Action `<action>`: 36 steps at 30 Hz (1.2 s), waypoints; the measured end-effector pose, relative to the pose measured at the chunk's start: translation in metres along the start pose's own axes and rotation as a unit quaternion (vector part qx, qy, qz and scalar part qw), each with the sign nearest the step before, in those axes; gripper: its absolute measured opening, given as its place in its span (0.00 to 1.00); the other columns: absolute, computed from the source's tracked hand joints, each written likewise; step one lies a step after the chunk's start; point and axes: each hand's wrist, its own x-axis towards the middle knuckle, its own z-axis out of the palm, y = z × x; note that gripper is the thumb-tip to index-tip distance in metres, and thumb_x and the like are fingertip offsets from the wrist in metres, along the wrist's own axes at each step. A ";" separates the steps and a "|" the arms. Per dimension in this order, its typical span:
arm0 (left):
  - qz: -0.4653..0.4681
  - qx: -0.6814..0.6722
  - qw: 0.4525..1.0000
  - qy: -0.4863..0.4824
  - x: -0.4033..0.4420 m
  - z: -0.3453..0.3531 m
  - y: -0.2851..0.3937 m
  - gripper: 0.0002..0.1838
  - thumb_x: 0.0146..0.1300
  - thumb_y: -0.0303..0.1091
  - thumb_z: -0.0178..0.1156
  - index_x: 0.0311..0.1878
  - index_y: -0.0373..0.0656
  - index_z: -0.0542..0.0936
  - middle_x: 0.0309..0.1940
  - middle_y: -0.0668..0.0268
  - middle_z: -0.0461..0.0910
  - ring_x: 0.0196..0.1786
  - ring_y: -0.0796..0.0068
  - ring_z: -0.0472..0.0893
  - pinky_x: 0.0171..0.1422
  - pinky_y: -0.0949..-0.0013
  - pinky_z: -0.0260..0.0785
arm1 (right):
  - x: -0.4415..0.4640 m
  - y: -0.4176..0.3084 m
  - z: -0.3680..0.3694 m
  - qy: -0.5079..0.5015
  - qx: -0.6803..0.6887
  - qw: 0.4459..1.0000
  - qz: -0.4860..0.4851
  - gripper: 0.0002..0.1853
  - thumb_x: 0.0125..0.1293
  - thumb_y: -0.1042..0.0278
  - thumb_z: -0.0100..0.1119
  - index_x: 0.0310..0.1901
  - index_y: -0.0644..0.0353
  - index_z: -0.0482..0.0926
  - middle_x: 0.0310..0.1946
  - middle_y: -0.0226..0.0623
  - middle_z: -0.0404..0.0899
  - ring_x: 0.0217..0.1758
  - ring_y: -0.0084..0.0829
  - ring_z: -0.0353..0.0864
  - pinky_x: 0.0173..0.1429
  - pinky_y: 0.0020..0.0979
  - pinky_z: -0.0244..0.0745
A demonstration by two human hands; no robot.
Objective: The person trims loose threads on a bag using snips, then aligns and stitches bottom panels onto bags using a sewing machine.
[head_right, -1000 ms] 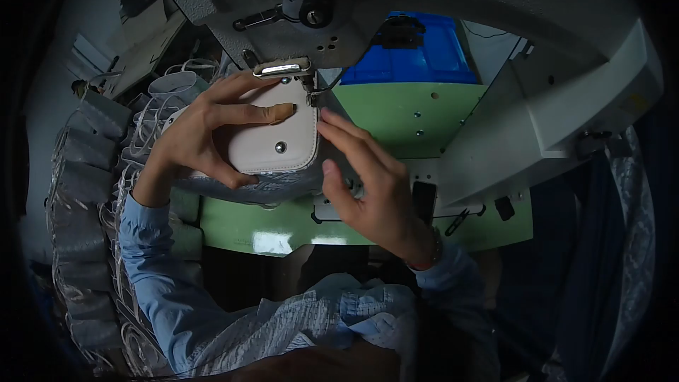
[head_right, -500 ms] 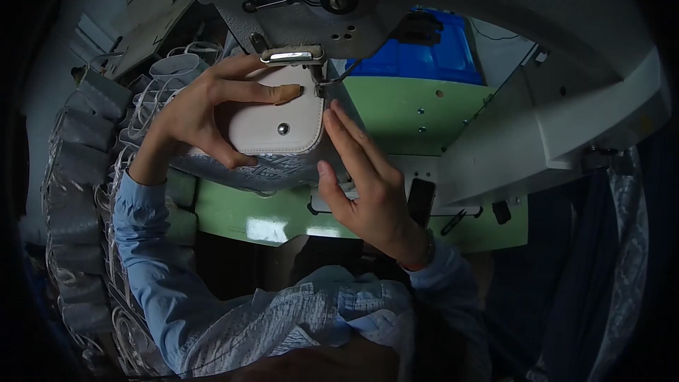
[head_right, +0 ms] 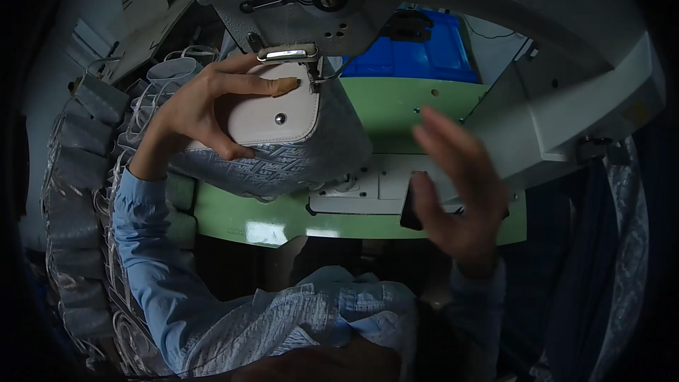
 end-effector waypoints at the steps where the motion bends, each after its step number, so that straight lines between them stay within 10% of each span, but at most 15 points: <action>1: 0.002 0.001 1.000 0.000 0.000 0.000 0.001 0.44 0.26 0.44 0.77 0.57 0.45 0.82 0.68 0.48 0.68 0.64 0.48 0.76 0.66 0.49 0.71 | -0.001 0.003 -0.020 0.033 -0.035 0.999 -0.011 0.22 0.63 0.74 0.61 0.60 0.64 0.77 0.62 0.50 0.74 0.63 0.45 0.77 0.65 0.40 0.74; 8: -0.019 0.032 0.999 -0.007 -0.003 0.000 0.004 0.44 0.26 0.46 0.77 0.57 0.47 0.83 0.67 0.47 0.68 0.63 0.45 0.75 0.66 0.48 0.72 | 0.013 0.048 -0.175 0.323 -0.303 0.897 0.009 0.21 0.74 0.62 0.51 0.63 0.63 0.74 0.62 0.49 0.75 0.68 0.44 0.73 0.68 0.39 0.71; 16: -0.017 0.074 0.997 -0.005 -0.005 0.002 0.011 0.45 0.27 0.47 0.77 0.59 0.50 0.82 0.68 0.48 0.67 0.64 0.45 0.73 0.66 0.48 0.70 | 0.031 0.171 -0.351 0.337 -0.412 0.841 0.096 0.22 0.75 0.59 0.48 0.64 0.63 0.73 0.63 0.48 0.74 0.68 0.43 0.73 0.68 0.38 0.70; 24: -0.102 0.174 0.975 0.091 -0.027 0.037 0.048 0.48 0.33 0.57 0.75 0.67 0.66 0.76 0.71 0.52 0.64 0.65 0.44 0.69 0.67 0.44 0.61 | 0.030 0.230 -0.393 0.321 -0.431 0.833 0.134 0.23 0.77 0.57 0.46 0.65 0.63 0.72 0.63 0.47 0.74 0.67 0.43 0.73 0.68 0.37 0.69; 36: -0.166 0.239 0.925 0.246 -0.026 0.135 0.084 0.46 0.39 0.67 0.73 0.62 0.54 0.79 0.73 0.43 0.53 0.65 0.40 0.62 0.66 0.43 0.54 | 0.020 0.243 -0.351 0.356 -0.435 0.820 0.112 0.25 0.78 0.53 0.43 0.67 0.63 0.71 0.65 0.46 0.73 0.68 0.41 0.72 0.69 0.35 0.68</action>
